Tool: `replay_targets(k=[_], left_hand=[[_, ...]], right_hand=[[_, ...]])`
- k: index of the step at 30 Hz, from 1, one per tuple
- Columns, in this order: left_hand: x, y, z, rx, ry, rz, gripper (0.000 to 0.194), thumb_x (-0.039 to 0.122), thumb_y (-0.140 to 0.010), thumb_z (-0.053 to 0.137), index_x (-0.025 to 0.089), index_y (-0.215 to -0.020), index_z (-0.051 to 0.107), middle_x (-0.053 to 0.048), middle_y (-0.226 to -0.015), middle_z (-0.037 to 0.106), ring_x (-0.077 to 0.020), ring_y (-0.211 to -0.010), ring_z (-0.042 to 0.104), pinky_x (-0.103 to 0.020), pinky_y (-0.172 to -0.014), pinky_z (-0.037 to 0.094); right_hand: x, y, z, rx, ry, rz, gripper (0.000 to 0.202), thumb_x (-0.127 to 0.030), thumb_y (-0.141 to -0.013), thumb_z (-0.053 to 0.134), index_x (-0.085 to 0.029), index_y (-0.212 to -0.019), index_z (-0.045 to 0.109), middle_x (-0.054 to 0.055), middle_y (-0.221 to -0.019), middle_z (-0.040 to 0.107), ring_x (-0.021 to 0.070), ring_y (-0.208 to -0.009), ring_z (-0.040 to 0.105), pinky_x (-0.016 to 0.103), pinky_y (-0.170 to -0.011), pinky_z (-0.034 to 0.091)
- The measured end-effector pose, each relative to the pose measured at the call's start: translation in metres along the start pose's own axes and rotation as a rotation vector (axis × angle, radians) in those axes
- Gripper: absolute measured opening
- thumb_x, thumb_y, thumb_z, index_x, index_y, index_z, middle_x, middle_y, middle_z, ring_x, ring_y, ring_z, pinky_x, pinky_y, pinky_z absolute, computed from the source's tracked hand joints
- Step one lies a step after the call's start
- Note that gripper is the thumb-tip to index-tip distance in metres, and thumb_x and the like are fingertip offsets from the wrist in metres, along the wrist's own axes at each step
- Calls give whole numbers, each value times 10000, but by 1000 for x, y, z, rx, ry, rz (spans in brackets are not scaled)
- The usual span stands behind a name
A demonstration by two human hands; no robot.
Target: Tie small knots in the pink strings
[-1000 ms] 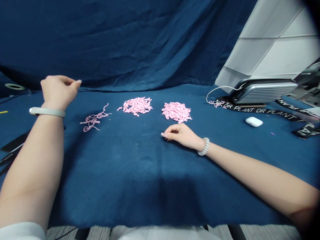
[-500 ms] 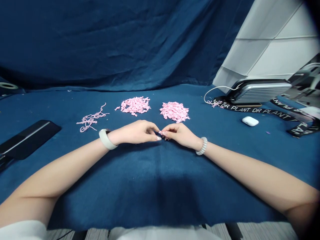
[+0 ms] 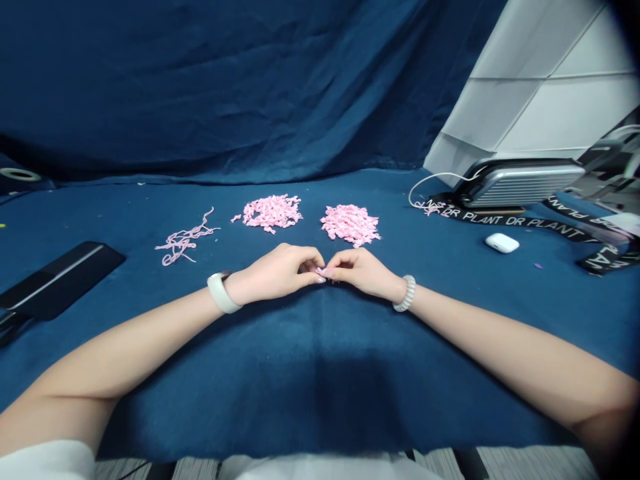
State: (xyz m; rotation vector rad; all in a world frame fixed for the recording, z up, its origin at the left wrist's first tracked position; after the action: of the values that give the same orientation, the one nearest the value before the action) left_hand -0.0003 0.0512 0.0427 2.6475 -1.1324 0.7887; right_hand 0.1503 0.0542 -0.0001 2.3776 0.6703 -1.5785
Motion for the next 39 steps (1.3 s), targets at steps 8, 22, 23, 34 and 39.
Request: replay_targets(k=[8,22,23,34,39], left_hand=[[-5,-5,-18,106,-239,5,334,428,-842,416,173,-785,624,-17,-750,640,-90,-663,540,-211,-646,361],[-179,11,-92,518,-284,-629,464,445,-803,345,151,-1008,642,-114,-1023,647,-232,-947,582,-336,-880,412],[-184,10,-89,493,-277,-634,481,420,-807,342,137,-1093,607,-127,-1107,617,-243,-1020,564,-345,-922,400],[-174,-6,-73,407,-19,-470,583,443,-814,375,170,-1328,392,-96,-1344,449,-171,-1186,488,-282,-1003,390],[-167,4,-101,481,-270,-595,418,357,-732,443,199,-1087,597,-69,-1146,602,-235,-1066,551,-341,-954,406]], right_hand=[[0,0,0,19,-73,26,256,-372,-766,605,-118,-764,643,37,-698,625,103,-635,556,237,-633,452],[5,-1,1,-16,-74,17,283,-385,-813,549,-122,-806,651,59,-769,640,112,-690,582,259,-682,486],[5,-2,1,-18,-75,13,286,-389,-814,547,-122,-806,651,60,-771,640,113,-691,582,261,-684,487],[1,0,1,-20,-60,25,277,-378,-814,547,-122,-804,653,58,-771,642,113,-691,584,253,-680,478],[0,1,1,-27,-51,12,281,-384,-811,552,-123,-809,658,60,-776,647,118,-698,587,254,-683,475]])
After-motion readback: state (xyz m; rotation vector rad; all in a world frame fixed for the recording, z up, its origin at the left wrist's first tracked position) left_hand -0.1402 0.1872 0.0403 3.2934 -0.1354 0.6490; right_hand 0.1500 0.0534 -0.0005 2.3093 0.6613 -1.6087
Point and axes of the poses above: each hand's wrist, its own y-axis away from the middle knuckle, its own z-axis out of the palm, x = y × z, the point moved 4 cm from there along -y, towards the middle knuckle
